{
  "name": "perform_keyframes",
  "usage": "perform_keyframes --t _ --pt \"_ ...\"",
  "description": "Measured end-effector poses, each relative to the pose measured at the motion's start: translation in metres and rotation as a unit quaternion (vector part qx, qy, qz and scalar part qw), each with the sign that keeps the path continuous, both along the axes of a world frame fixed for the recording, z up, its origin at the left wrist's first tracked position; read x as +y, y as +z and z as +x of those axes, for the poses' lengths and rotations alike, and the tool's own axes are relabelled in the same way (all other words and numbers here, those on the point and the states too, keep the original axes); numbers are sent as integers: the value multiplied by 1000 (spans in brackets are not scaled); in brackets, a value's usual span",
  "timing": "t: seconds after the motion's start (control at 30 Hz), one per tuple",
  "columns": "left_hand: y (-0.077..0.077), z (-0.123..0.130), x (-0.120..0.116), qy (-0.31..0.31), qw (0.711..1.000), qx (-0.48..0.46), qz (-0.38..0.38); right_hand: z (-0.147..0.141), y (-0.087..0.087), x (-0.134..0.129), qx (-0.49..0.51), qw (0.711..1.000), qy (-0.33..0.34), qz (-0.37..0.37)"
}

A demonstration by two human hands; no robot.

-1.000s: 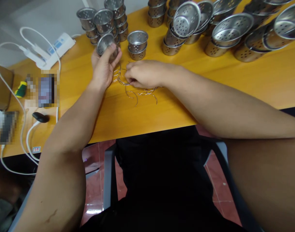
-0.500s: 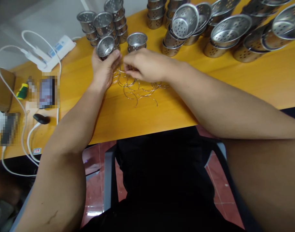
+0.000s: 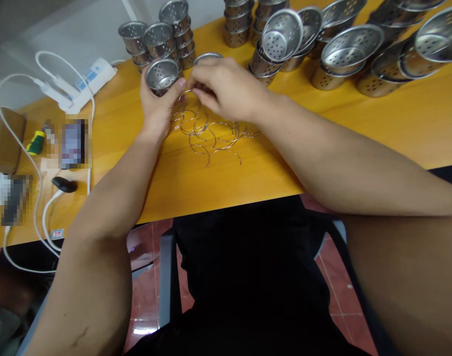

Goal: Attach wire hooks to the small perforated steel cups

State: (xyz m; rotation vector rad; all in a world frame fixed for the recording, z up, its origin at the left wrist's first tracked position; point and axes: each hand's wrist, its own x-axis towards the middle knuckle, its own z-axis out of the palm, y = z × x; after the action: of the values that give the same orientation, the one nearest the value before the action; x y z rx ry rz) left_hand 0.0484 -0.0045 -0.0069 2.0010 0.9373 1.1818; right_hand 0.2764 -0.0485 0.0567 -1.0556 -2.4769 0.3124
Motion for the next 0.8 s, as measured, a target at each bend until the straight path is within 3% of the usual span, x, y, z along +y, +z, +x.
perform_keyframes --t 0.13,0.23,0.33,0.43,0.57,0.8 --pt "3 -7 -14 5 999 -30 17 0 1 -1 31 999 -22 -17" --pt "-15 -10 9 33 997 -56 35 0 -4 2 48 997 -45 -35" --pt "-38 -11 42 128 980 -140 65 2 -12 8 51 996 -74 -30" --pt "-50 -11 56 118 980 -116 114 5 -19 14 80 991 -106 -10" --pt "-44 -8 43 88 982 -51 159 7 -21 16 128 982 -138 -11" --pt "-33 -1 23 55 989 -22 136 7 -18 14 142 981 -130 4"
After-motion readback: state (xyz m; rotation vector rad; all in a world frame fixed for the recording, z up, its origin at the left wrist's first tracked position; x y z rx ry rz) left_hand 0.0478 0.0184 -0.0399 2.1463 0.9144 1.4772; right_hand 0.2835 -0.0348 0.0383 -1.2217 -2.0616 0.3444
